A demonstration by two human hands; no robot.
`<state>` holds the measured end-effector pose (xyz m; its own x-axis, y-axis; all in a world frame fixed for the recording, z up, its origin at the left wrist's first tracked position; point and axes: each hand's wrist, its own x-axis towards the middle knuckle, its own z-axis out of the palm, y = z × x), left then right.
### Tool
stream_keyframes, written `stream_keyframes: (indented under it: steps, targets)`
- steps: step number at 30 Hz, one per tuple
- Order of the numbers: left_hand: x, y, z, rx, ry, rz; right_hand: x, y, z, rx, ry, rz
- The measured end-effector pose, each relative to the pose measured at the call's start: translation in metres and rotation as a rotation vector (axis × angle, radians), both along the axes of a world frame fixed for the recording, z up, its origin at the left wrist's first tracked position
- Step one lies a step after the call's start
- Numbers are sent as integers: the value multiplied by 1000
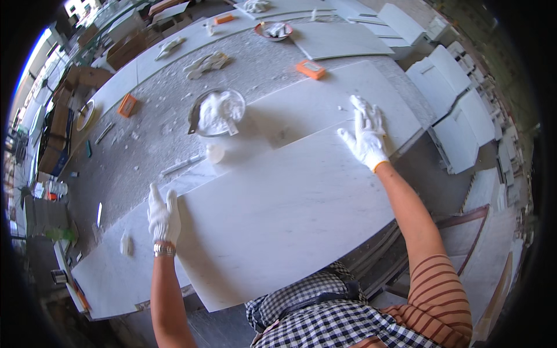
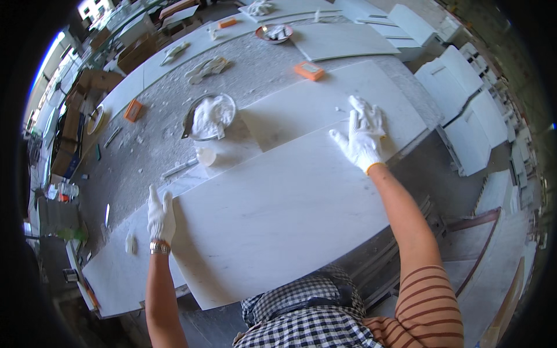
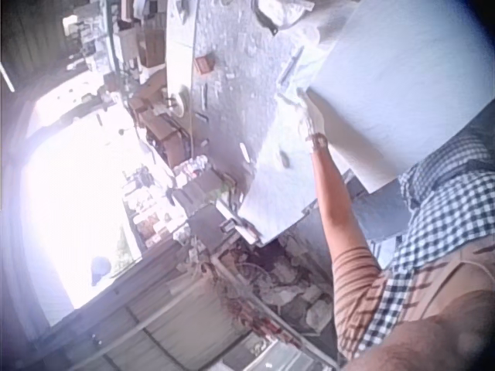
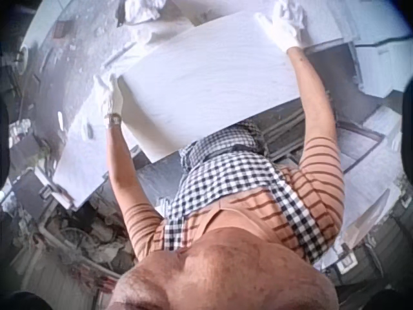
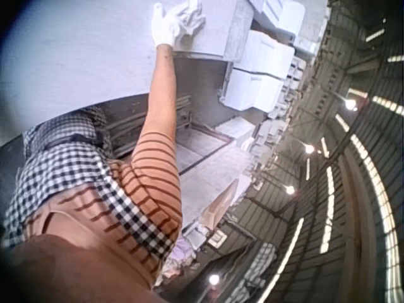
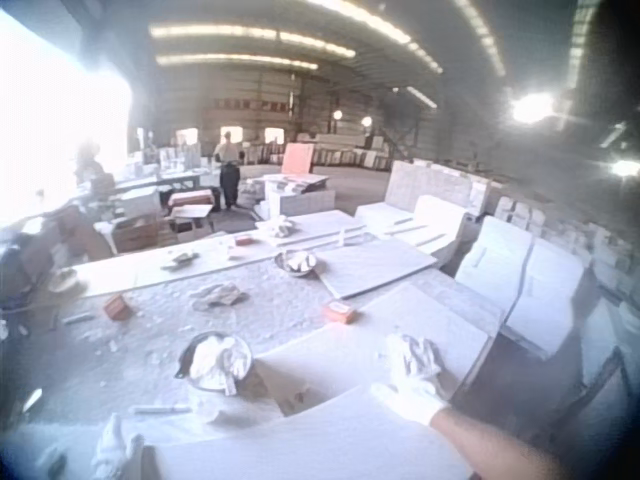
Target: The person scrapes a white rectangular slab with a metal scraper, repeatedly applying a white paste from a bowl and wiping the surface. They lift and stack the slab with others, then return to scrape and wipe another slab. The person wears white gloves and works at a cluttered workbench in a workshop.
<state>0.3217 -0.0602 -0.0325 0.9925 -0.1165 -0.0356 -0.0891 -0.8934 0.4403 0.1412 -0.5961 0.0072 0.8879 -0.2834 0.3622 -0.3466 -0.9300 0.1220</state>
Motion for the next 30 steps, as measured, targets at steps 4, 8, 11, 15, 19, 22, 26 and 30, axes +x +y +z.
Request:
stream_keyframes:
  steps: [4,8,11,15,19,22,26,30]
  targets:
    - [38,-13,-3,70,9,26,45,-5,1,42,290,-267]
    - [44,-13,-5,59,61,89,65,-4,6,110,351,-308]
    - [40,-13,-6,84,-72,120,70,-8,5,148,358,-296]
    - [25,-21,-4,289,-335,116,69,-14,-4,147,292,-224]
    - [-17,-41,-3,422,-386,79,67,-17,-19,147,165,-144]
    - [-69,-60,0,467,-261,44,56,-16,-22,75,164,-116]
    - [-151,-77,11,453,-115,129,15,-5,-17,140,117,-35]
    - [-216,-69,25,406,0,367,-52,13,-15,269,81,7]
